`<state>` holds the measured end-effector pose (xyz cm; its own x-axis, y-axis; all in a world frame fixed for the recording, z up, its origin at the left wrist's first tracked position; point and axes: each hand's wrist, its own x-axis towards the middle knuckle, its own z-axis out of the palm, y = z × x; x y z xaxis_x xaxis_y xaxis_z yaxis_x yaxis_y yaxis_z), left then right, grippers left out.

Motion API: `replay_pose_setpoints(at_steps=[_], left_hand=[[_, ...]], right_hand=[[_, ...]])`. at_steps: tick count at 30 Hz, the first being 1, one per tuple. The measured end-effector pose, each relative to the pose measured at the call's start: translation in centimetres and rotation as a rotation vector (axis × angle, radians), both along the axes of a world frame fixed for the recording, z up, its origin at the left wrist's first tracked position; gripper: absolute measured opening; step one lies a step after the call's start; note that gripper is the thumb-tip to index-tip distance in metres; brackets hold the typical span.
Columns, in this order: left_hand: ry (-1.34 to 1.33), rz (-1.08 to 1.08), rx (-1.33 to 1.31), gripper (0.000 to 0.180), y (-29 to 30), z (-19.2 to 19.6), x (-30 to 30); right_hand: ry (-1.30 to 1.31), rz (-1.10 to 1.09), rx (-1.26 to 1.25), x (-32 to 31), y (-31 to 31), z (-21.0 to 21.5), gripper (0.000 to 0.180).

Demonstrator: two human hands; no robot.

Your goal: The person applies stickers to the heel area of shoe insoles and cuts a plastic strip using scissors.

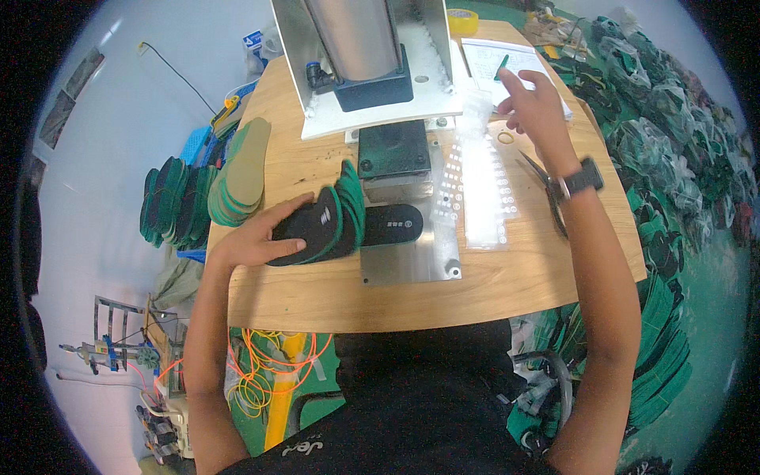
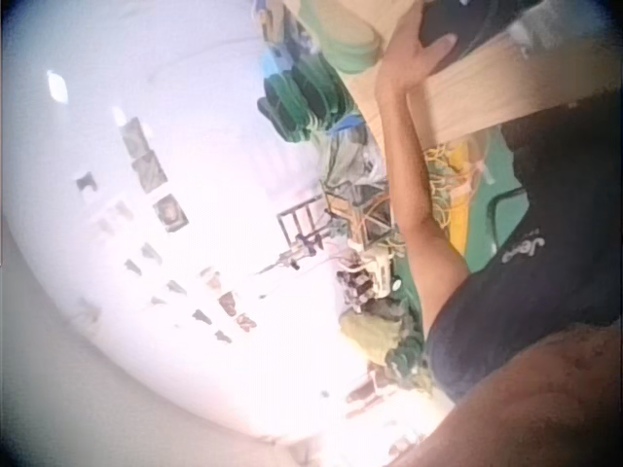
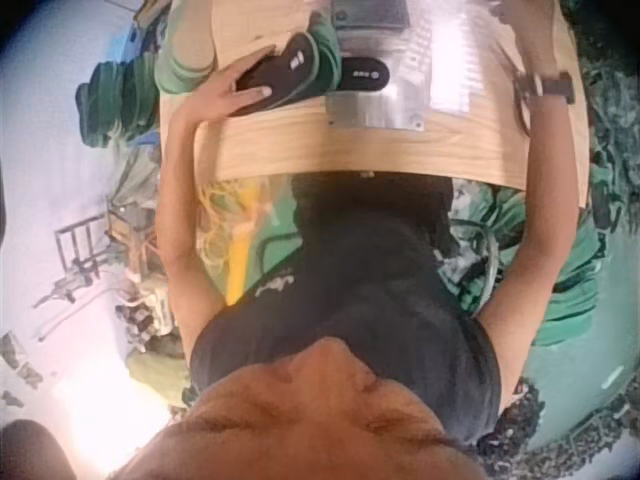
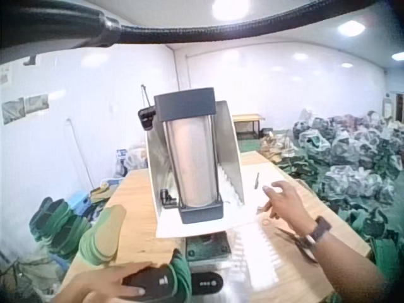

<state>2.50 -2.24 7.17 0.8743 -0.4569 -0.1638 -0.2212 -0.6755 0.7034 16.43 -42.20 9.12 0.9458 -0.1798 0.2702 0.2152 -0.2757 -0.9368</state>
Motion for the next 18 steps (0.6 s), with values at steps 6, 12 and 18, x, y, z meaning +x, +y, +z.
replay_pose_setpoints(at_steps=[6,12,18], left_hand=[[-0.092,-0.173,0.470,0.099,-0.4,0.7,2.8],[-0.300,-0.047,0.528,0.080,-2.6,2.3,-1.2],[-0.538,-0.035,0.334,0.073,-1.6,3.8,-9.4]], right_hand=[[-0.081,0.359,-0.054,-14.2,3.6,-1.9,0.012],[-0.417,0.663,-0.531,-19.7,12.1,-0.3,0.041],[-0.148,0.999,-0.949,-15.8,16.4,-1.6,0.055]])
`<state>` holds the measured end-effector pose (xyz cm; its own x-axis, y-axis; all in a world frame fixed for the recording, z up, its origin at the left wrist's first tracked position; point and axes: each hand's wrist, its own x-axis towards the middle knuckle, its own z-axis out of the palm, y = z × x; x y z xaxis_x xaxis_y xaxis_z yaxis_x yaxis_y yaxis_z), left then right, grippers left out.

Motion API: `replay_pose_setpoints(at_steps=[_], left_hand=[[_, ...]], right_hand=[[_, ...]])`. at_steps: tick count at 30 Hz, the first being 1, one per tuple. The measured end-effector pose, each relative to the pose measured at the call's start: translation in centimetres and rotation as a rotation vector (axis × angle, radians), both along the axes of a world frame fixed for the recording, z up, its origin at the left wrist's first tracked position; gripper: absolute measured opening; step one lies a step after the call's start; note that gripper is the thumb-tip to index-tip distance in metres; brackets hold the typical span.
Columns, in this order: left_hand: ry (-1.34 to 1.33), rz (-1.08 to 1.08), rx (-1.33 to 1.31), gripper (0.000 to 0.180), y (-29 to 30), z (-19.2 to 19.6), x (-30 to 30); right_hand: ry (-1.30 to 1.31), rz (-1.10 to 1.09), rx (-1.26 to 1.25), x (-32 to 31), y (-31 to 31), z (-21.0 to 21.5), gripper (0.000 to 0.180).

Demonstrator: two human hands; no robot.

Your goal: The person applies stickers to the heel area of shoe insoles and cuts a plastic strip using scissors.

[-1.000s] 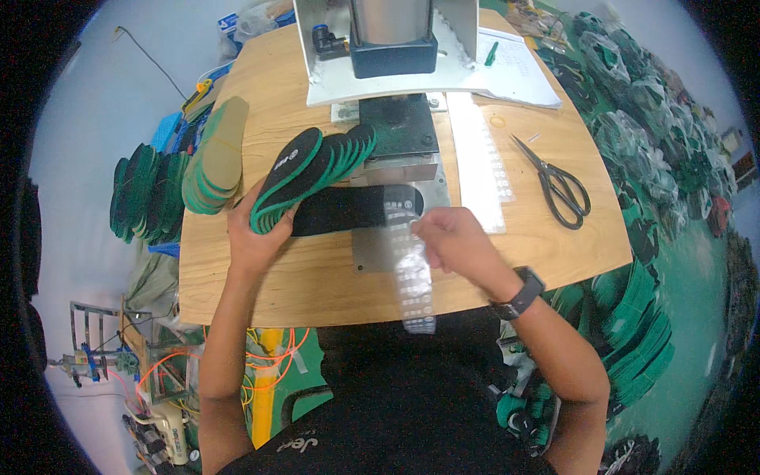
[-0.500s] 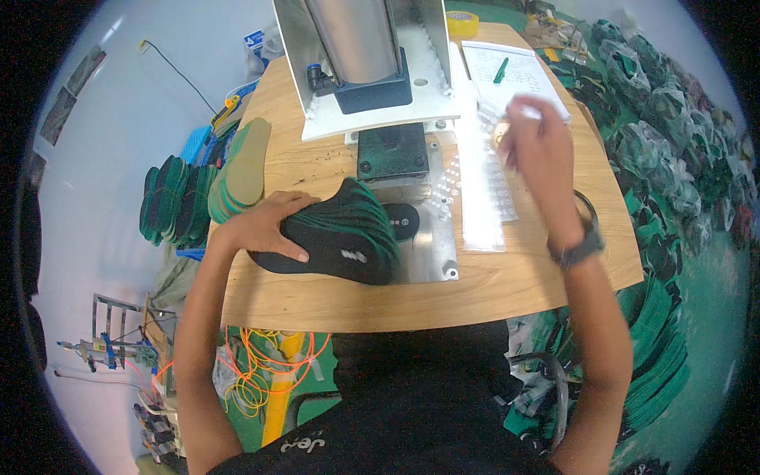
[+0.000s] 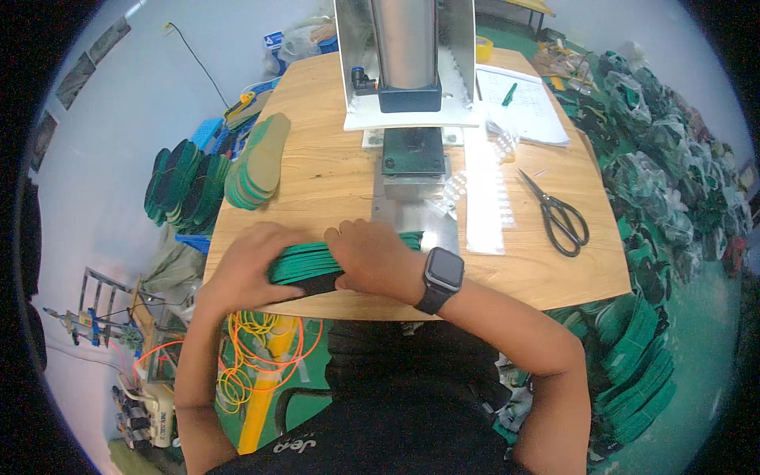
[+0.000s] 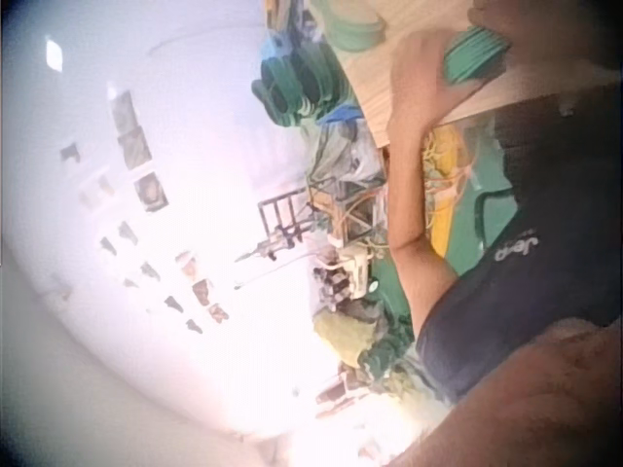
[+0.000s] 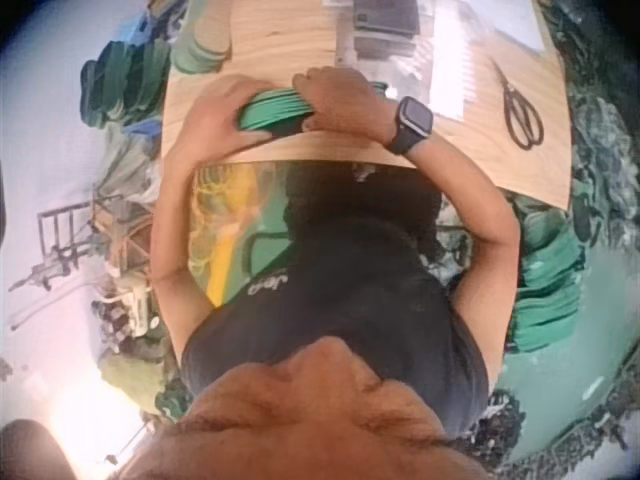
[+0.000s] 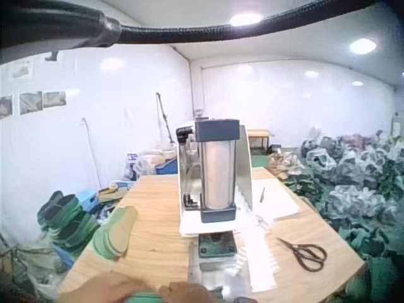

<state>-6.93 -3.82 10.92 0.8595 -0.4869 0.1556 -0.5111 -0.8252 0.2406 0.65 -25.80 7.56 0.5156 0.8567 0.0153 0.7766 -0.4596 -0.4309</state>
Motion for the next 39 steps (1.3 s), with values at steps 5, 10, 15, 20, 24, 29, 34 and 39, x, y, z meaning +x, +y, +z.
replay_pose_setpoints(at_steps=[5,10,15,20,24,29,34,39], left_hand=[[0.029,0.249,-0.501,0.090,4.2,-4.9,-4.0],[-0.042,0.169,-1.039,0.085,3.8,-7.5,-0.1],[-0.418,0.539,-0.834,0.046,9.9,-4.9,5.0],[-0.259,0.822,-0.741,0.053,18.9,-4.3,12.8],[0.063,0.930,-0.464,0.067,15.0,-4.2,17.1],[0.416,0.680,-0.530,0.073,13.3,-3.6,16.0],[-0.087,0.626,-0.907,0.070,10.0,-5.6,4.4],[-0.111,0.470,-1.650,0.078,1.6,-10.0,-2.4]], right_hand=[[-0.241,0.027,0.209,-1.6,2.0,-1.0,0.046],[-0.129,0.029,0.296,-3.2,2.2,-2.1,0.049],[-0.077,-0.355,0.286,-6.4,-10.5,3.0,0.058],[-0.565,-1.036,0.387,-2.7,-28.7,3.1,0.075],[0.063,-1.239,0.554,4.1,-34.6,4.8,0.067],[0.341,-1.203,0.318,9.2,-37.1,-1.4,0.073],[-0.433,-0.950,0.516,6.2,-29.1,0.1,0.044],[-0.345,-0.148,0.633,-2.4,-10.6,-0.7,0.028]])
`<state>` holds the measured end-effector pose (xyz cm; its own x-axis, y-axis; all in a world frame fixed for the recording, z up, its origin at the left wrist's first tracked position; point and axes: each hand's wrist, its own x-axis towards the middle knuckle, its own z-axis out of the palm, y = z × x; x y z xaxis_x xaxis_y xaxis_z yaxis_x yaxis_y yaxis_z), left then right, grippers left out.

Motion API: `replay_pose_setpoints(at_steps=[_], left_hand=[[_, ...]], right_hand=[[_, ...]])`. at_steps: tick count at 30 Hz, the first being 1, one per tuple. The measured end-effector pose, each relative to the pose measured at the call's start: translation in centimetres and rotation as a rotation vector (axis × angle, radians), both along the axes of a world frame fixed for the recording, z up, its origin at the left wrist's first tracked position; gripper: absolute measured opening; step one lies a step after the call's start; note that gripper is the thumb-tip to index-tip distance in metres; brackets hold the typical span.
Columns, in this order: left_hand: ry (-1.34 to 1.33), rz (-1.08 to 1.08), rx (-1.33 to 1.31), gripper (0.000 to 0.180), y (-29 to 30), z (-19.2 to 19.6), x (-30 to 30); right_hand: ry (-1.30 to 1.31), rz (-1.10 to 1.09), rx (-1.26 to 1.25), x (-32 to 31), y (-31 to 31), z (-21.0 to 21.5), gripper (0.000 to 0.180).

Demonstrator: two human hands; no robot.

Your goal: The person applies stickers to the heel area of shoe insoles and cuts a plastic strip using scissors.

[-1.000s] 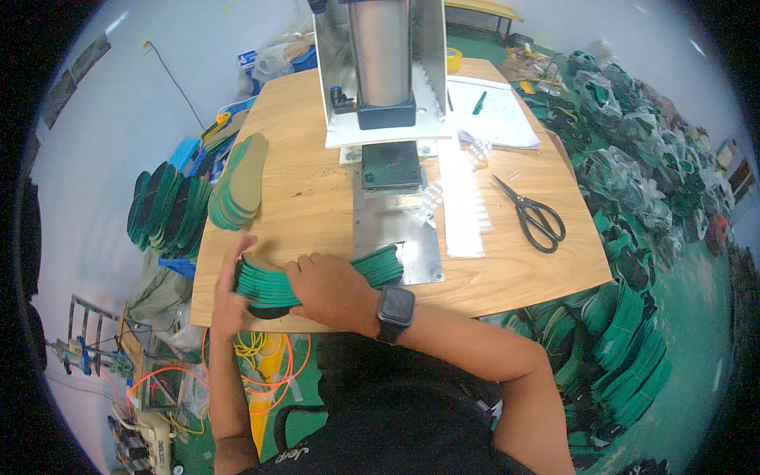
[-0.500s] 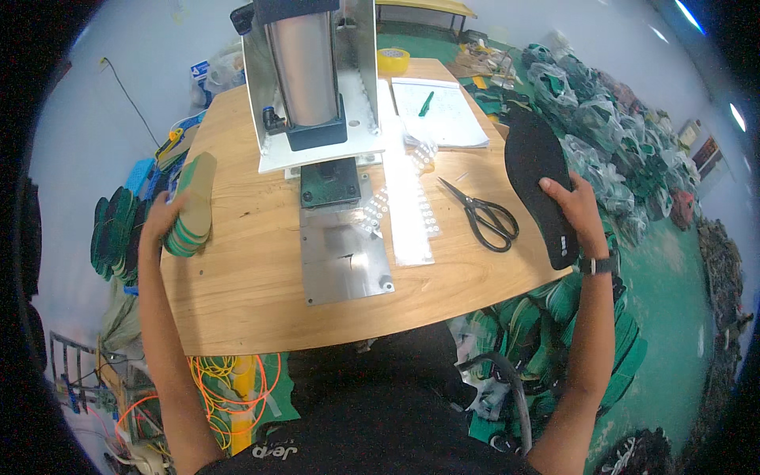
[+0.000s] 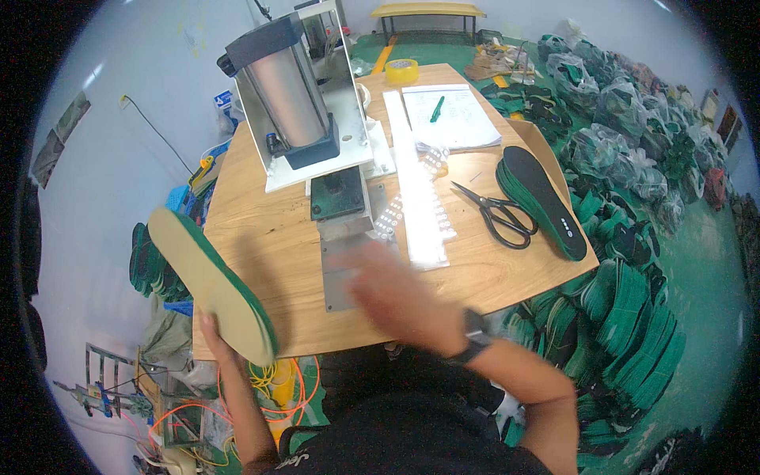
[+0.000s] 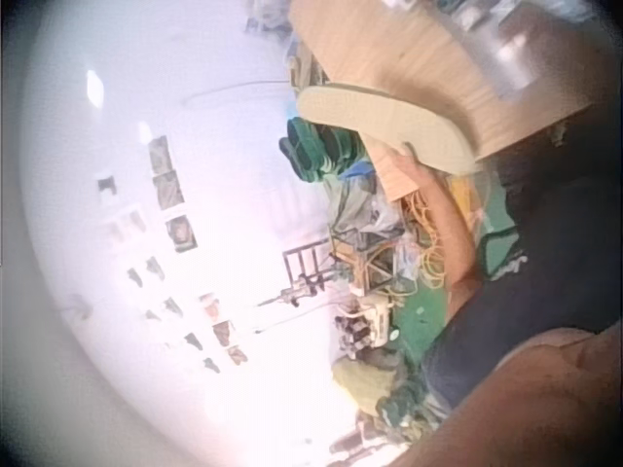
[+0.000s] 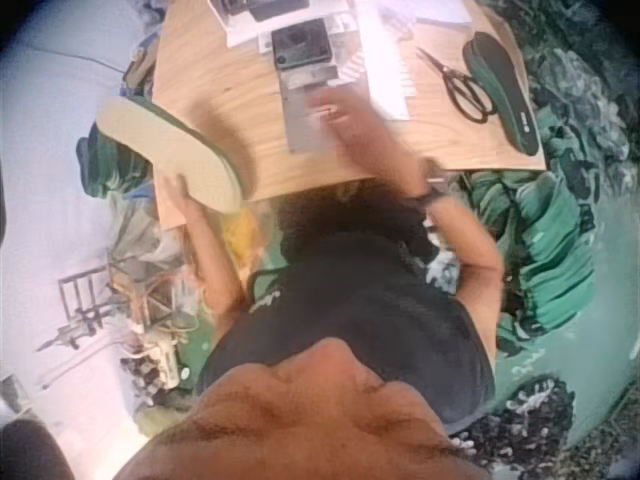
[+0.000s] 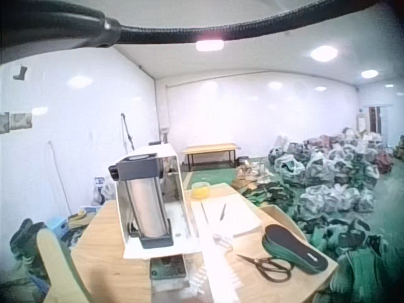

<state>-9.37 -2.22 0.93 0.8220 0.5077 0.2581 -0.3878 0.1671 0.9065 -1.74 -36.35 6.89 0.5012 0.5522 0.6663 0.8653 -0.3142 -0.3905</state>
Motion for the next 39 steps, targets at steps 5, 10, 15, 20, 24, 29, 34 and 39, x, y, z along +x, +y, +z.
replay_pose_setpoints(at_steps=[5,10,15,20,24,29,34,39], left_hand=[[0.065,-0.149,-0.157,0.091,-6.3,-1.5,-5.4],[0.190,-0.296,-0.176,0.098,-8.6,0.7,-6.8],[0.337,-0.703,0.220,0.088,-1.8,-0.7,-5.2],[0.247,-1.006,1.111,0.057,-3.2,6.7,-0.8],[0.275,-1.031,1.237,0.059,-4.8,9.2,0.2],[0.057,-0.661,1.568,0.055,-4.1,12.0,-0.8],[-0.574,-0.200,1.781,0.042,-6.8,14.5,-1.5],[-0.419,-0.244,1.768,0.050,-6.6,16.3,-2.4]], right_hand=[[0.255,0.304,0.457,-5.5,11.1,-1.0,0.034],[0.193,0.254,0.411,-8.1,9.8,-0.8,0.022],[0.257,0.499,0.156,-8.0,5.7,0.7,0.016],[0.999,1.132,-0.030,-9.2,1.7,2.1,0.033],[1.090,1.274,0.495,-8.1,-2.0,4.4,0.056],[0.742,0.575,1.378,-5.9,-7.9,4.5,0.084],[1.319,0.705,0.344,-2.5,-0.5,0.9,0.058],[1.197,0.810,0.252,-0.3,5.3,4.5,0.065]])
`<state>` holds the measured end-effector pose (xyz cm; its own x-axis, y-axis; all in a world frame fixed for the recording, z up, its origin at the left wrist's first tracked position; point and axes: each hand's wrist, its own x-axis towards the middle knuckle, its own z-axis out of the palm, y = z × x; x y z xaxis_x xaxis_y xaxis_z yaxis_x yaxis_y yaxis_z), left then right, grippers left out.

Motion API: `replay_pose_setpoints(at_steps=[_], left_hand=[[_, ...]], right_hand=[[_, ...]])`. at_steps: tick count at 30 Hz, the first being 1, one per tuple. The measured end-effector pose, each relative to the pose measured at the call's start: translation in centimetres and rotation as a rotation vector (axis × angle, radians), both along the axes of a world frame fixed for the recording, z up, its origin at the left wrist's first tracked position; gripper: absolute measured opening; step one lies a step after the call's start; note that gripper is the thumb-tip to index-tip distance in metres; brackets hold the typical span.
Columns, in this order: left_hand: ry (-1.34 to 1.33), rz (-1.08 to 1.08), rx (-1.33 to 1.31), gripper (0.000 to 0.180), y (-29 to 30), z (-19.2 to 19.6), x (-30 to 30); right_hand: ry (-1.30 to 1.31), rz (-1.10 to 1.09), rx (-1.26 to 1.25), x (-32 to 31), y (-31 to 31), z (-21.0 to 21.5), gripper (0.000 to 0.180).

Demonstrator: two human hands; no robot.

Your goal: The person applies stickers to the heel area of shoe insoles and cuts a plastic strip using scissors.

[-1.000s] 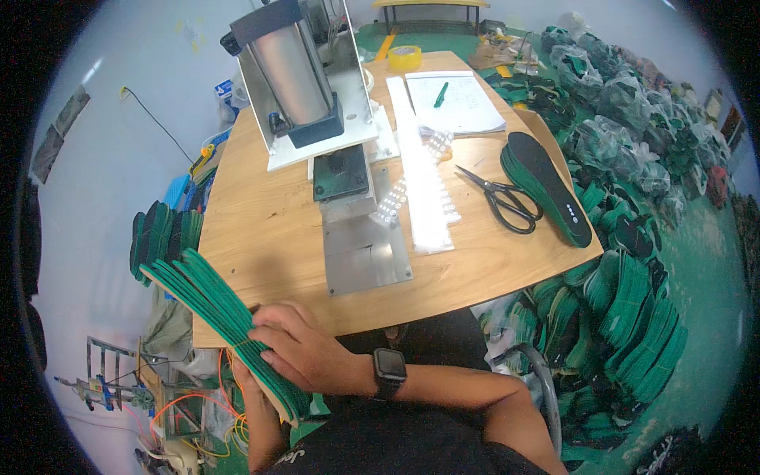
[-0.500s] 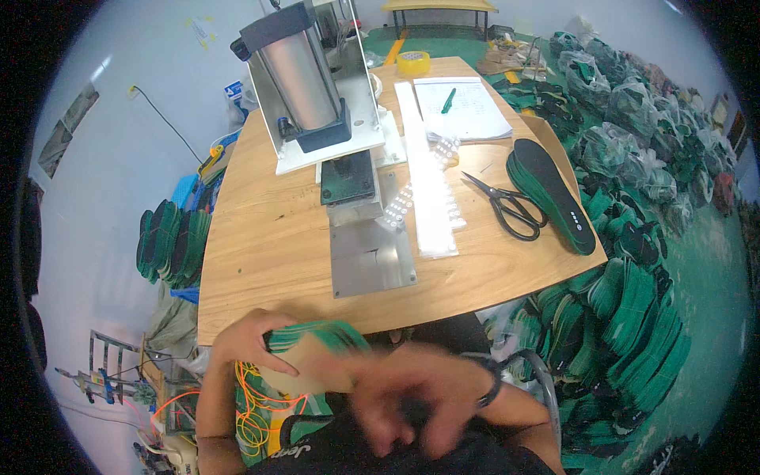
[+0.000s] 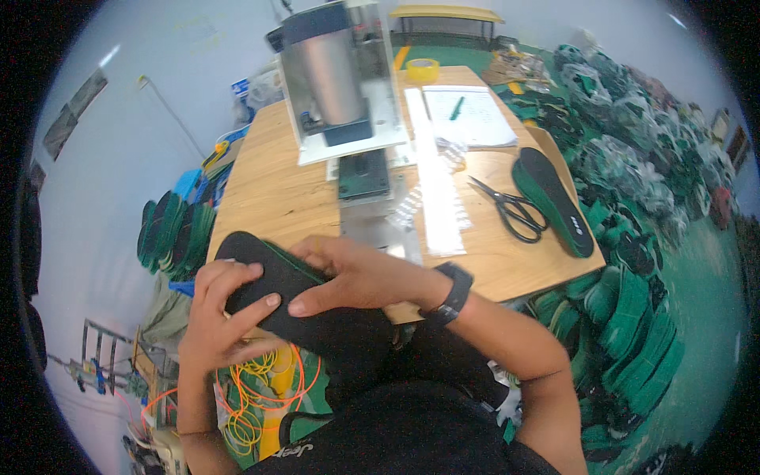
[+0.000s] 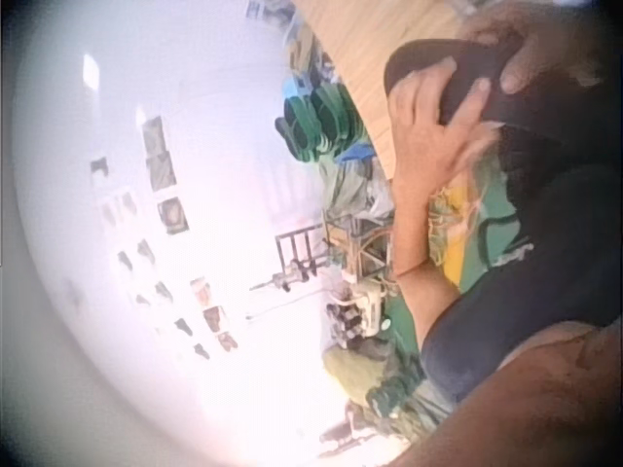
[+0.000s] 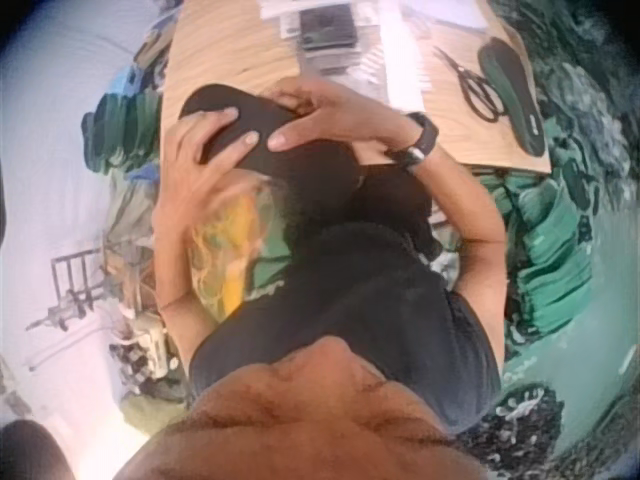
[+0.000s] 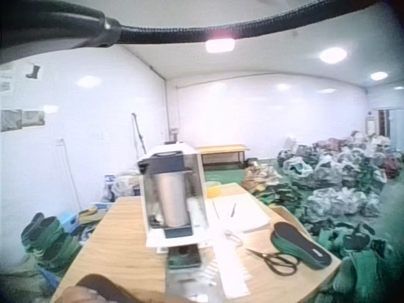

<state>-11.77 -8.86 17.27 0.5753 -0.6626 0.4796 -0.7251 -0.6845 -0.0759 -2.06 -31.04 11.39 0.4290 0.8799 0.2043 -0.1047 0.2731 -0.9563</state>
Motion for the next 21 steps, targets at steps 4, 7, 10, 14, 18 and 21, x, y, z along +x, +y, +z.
replay_pose_setpoints(at_steps=[4,7,10,14,18,21], left_hand=[[0.095,0.105,-0.255,0.092,5.0,-3.0,1.1],[0.446,0.124,-0.229,0.089,7.0,-10.1,5.0],[0.648,0.132,-0.391,0.083,7.0,-12.4,5.8],[0.542,0.323,-0.620,0.077,6.3,-13.1,4.5],[0.386,0.244,-0.669,0.082,4.1,-13.7,4.3],[0.446,0.293,-0.567,0.087,5.1,-13.2,4.3]], right_hand=[[-0.814,-0.114,-0.645,0.1,0.7,4.2,0.070],[-1.047,-0.226,-0.667,0.5,0.6,-2.1,0.068],[-1.143,-0.389,-0.663,0.4,-0.7,-3.7,0.071],[-1.201,-0.502,-0.787,2.3,-4.2,-3.9,0.077],[-1.151,-0.692,-0.577,1.5,-3.1,-5.9,0.073],[-1.004,-0.631,-0.664,1.3,-3.0,-6.4,0.073]])
